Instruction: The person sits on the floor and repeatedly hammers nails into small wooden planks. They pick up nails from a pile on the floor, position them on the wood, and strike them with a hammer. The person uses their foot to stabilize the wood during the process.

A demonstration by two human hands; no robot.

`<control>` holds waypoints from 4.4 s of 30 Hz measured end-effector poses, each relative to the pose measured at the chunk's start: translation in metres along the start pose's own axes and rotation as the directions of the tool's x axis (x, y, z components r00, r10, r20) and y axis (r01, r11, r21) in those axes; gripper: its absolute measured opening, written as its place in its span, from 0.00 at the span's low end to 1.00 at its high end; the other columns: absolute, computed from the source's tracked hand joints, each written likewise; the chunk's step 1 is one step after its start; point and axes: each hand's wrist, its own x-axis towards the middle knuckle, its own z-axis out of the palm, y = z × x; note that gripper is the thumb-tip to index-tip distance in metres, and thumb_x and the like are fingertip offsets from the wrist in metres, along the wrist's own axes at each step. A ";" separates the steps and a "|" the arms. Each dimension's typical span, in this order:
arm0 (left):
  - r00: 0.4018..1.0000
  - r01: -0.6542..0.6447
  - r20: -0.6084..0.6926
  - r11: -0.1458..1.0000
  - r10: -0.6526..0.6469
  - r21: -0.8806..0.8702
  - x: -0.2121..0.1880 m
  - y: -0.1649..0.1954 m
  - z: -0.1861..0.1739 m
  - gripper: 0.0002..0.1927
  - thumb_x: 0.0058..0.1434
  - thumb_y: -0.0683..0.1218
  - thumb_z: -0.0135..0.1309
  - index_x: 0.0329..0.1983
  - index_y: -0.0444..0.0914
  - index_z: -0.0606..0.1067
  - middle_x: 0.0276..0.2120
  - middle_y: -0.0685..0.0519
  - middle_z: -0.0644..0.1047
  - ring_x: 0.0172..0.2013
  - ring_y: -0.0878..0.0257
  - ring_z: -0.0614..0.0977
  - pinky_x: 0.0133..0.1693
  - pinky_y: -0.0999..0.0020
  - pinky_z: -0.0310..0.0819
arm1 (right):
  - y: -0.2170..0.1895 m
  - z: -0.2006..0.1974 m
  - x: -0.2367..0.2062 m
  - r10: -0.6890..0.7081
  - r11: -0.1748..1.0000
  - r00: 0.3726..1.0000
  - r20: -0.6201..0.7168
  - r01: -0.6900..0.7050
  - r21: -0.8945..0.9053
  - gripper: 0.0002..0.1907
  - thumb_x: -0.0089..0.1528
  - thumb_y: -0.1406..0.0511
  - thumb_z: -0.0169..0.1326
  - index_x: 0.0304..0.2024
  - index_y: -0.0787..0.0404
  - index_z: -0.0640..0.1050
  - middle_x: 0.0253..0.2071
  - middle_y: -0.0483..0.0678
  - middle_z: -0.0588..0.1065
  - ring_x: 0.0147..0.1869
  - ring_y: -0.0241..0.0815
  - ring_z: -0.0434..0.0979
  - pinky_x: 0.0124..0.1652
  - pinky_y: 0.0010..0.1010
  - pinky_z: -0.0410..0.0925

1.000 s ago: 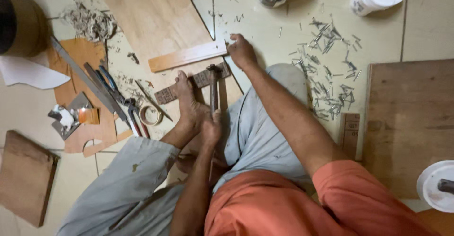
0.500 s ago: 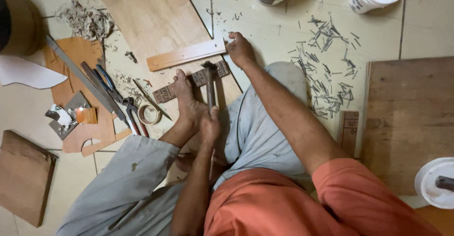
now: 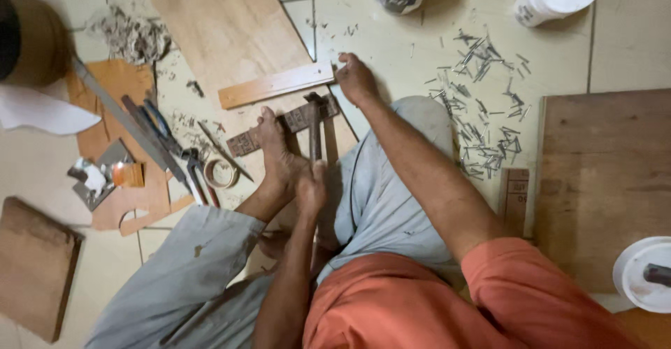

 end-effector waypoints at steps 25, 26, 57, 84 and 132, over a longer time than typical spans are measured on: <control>0.788 0.593 0.563 0.559 -0.251 -0.580 -0.098 -0.023 -0.052 0.18 0.68 0.59 0.48 0.30 0.44 0.67 0.15 0.56 0.65 0.12 0.64 0.66 0.15 0.66 0.59 | -0.019 0.017 -0.066 -0.555 0.552 0.701 0.448 0.713 -0.432 0.08 0.63 0.64 0.52 0.42 0.54 0.81 0.42 0.51 0.78 0.50 0.53 0.78 0.44 0.48 0.70; 0.786 0.581 0.555 0.630 -0.271 -0.515 -0.100 -0.021 -0.052 0.19 0.68 0.61 0.46 0.29 0.46 0.66 0.15 0.57 0.63 0.11 0.65 0.63 0.15 0.67 0.56 | -0.018 0.015 -0.065 -0.612 0.506 0.659 0.437 0.752 -0.423 0.12 0.62 0.62 0.52 0.46 0.55 0.81 0.38 0.53 0.77 0.46 0.56 0.77 0.43 0.49 0.70; 0.743 0.622 0.574 0.671 -0.344 -0.403 -0.098 -0.017 -0.035 0.18 0.71 0.58 0.46 0.30 0.43 0.66 0.15 0.55 0.67 0.14 0.64 0.66 0.16 0.68 0.56 | 0.218 -0.248 -0.180 -0.255 0.885 0.884 -0.391 0.051 -0.463 0.11 0.55 0.66 0.67 0.39 0.60 0.82 0.37 0.51 0.78 0.44 0.55 0.77 0.43 0.43 0.70; 0.757 0.627 0.541 0.639 -0.367 -0.445 -0.101 0.008 -0.036 0.12 0.71 0.55 0.47 0.38 0.42 0.69 0.17 0.55 0.67 0.16 0.64 0.67 0.20 0.69 0.60 | 0.234 -0.275 -0.184 0.018 0.915 0.946 -0.325 -0.146 -0.376 0.12 0.58 0.70 0.66 0.45 0.61 0.82 0.37 0.50 0.80 0.39 0.43 0.81 0.39 0.35 0.73; 0.742 0.628 0.538 0.695 -0.399 -0.350 -0.093 0.001 -0.036 0.16 0.71 0.57 0.46 0.40 0.41 0.72 0.16 0.56 0.69 0.13 0.67 0.66 0.16 0.72 0.55 | 0.219 -0.227 -0.151 -0.339 0.812 0.872 -0.353 0.082 -0.577 0.07 0.60 0.70 0.65 0.41 0.58 0.83 0.39 0.47 0.77 0.44 0.43 0.76 0.46 0.38 0.70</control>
